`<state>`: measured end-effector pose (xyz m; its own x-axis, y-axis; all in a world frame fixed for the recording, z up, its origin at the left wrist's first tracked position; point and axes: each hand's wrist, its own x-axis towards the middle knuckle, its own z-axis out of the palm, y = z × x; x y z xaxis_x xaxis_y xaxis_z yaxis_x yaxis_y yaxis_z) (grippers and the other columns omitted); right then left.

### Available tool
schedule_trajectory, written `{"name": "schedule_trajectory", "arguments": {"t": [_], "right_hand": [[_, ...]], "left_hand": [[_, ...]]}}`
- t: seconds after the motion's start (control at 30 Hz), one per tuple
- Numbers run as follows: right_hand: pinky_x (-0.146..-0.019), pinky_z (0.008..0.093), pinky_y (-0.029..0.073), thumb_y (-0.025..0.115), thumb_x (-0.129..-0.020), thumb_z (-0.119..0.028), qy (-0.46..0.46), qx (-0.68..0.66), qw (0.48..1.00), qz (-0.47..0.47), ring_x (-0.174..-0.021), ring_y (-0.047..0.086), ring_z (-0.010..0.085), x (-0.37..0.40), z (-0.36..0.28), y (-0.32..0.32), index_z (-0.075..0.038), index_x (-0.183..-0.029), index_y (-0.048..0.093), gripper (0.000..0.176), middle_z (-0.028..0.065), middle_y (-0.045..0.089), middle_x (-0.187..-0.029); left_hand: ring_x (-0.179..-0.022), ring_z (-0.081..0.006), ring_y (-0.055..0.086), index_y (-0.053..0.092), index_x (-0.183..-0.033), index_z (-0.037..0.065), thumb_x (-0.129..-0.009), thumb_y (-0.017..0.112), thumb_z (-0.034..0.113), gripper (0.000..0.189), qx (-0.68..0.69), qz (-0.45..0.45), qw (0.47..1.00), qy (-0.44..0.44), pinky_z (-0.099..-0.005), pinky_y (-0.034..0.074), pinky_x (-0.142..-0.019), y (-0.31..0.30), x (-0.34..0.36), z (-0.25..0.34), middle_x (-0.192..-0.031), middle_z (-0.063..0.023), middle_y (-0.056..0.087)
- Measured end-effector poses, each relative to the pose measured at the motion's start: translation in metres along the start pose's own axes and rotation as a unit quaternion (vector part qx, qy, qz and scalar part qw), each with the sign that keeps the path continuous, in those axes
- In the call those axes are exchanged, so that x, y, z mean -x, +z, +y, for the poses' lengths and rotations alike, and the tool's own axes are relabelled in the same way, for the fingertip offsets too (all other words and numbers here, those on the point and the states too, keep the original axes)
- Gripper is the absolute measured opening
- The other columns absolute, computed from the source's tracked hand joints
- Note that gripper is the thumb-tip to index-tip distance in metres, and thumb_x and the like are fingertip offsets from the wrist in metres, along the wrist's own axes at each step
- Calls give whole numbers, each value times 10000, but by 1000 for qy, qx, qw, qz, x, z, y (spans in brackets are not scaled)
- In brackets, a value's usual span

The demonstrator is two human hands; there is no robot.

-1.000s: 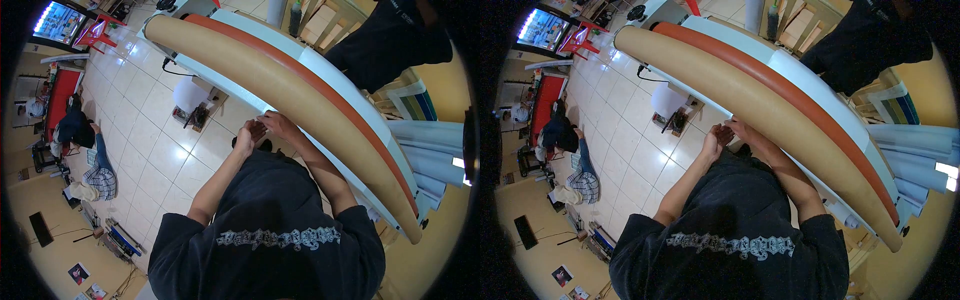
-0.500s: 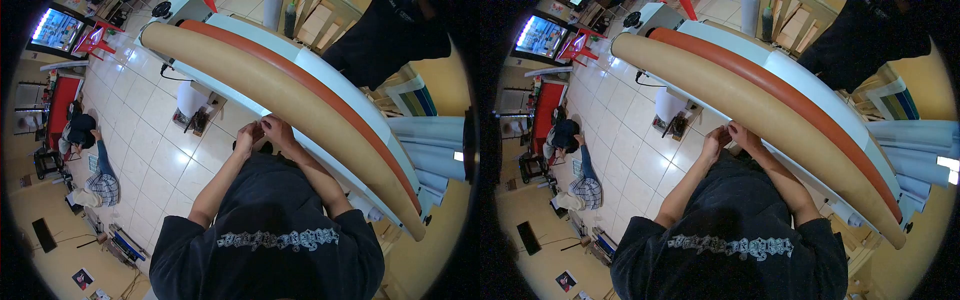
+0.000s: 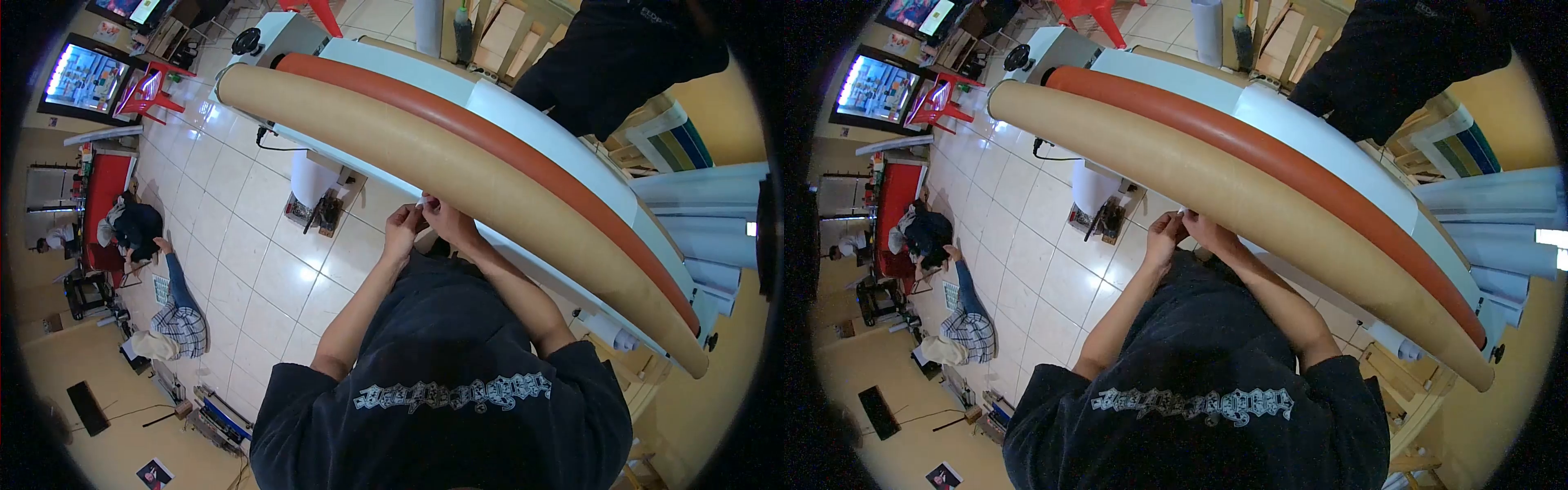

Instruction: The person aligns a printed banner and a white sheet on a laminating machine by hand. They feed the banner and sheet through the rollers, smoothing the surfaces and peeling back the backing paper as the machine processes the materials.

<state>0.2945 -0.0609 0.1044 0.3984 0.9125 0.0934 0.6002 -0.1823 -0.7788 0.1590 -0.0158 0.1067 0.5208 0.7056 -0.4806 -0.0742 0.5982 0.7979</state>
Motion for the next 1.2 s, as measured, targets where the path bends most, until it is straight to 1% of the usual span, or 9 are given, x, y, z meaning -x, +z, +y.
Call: {"name": "schedule_trajectory", "arguments": {"t": [0.2, 0.3, 0.47, 0.67, 0.73, 0.8, 0.83, 0.9, 1.2], "right_hand": [[-762, 396, 526, 670, -886, -280, -138, 135, 979, 61, -847, 674, 270, -7, -18, -47, -43, -992, 667, 260, 128, 677, -919], [-751, 420, 506, 665, -872, -320, 13, -16, 998, 67, -826, 657, 312, -5, -5, -56, -35, -974, 660, 303, 141, 680, -890], [-793, 421, 515, 608, -880, -344, -32, -97, 993, -59, -877, 652, 352, -53, -54, -133, -36, -1005, 637, 334, 183, 675, -940], [-756, 411, 513, 641, -829, -255, -65, -76, 989, -111, -867, 655, 370, -96, -41, -156, -17, -993, 618, 290, 194, 671, -908], [-713, 407, 506, 675, -806, -174, -83, -55, 988, -119, -827, 662, 355, -110, -37, -157, -18, -953, 613, 222, 173, 680, -850], [-726, 413, 514, 661, -789, -87, -91, -25, 987, -132, -845, 673, 339, -125, -33, -157, -35, -954, 620, 178, 155, 695, -859], [-722, 414, 514, 649, -789, -74, -88, -33, 984, -153, -840, 673, 331, -132, -32, -155, -40, -947, 617, 165, 141, 698, -857], [-718, 415, 514, 637, -788, -62, -79, -50, 981, -172, -835, 674, 322, -143, -33, -151, -44, -940, 615, 155, 128, 701, -855], [-675, 429, 483, 629, -794, -57, -125, -18, 958, -259, -778, 650, 312, -174, -41, -146, -80, -898, 595, 112, 101, 679, -798]], "left_hand": [[-1028, -255, 653, 583, -1189, 0, -1008, 485, 196, 284, 180, -108, 978, -4, -414, 514, -942, 17, -4, 18, -1083, -130, 676], [-990, -207, 648, 616, -1101, -11, -950, 528, 90, 202, -12, -72, 997, -3, -329, 500, -901, 26, -5, 16, -1038, -99, 677], [-948, -171, 646, 618, -1094, -51, -927, 542, -3, 189, -222, -73, 966, 112, -322, 502, -831, 43, -6, 13, -992, -105, 700], [-1023, -339, 652, 659, -1096, -13, -880, 635, 170, 284, -455, -43, 828, 326, -416, 503, -868, 26, -34, 12, -1086, -190, 690], [-1102, -341, 618, 651, -1134, 7, -884, 647, 233, 338, -534, -54, 793, 289, -441, 482, -921, 17, -35, 19, -1135, -187, 674], [-1182, -343, 571, 621, -1216, 43, -896, 642, 285, 402, -636, -67, 669, 380, -442, 454, -979, -5, -44, 5, -1227, -179, 635], [-1221, -332, 542, 572, -1300, 76, -909, 635, 315, 463, -518, -88, 777, 347, -438, 427, -1021, -15, -45, 1, -1306, -164, 592], [-1213, -309, 532, 531, -1341, 64, -909, 656, 304, 510, -500, -85, 809, 297, -424, 429, -1015, -20, -45, -1, -1311, -151, 573], [-1196, -283, 527, 556, -1296, 84, -882, 714, 145, 447, -497, 119, 787, 346, -402, 471, -966, 75, -50, 82, -1278, -137, 552]]}}
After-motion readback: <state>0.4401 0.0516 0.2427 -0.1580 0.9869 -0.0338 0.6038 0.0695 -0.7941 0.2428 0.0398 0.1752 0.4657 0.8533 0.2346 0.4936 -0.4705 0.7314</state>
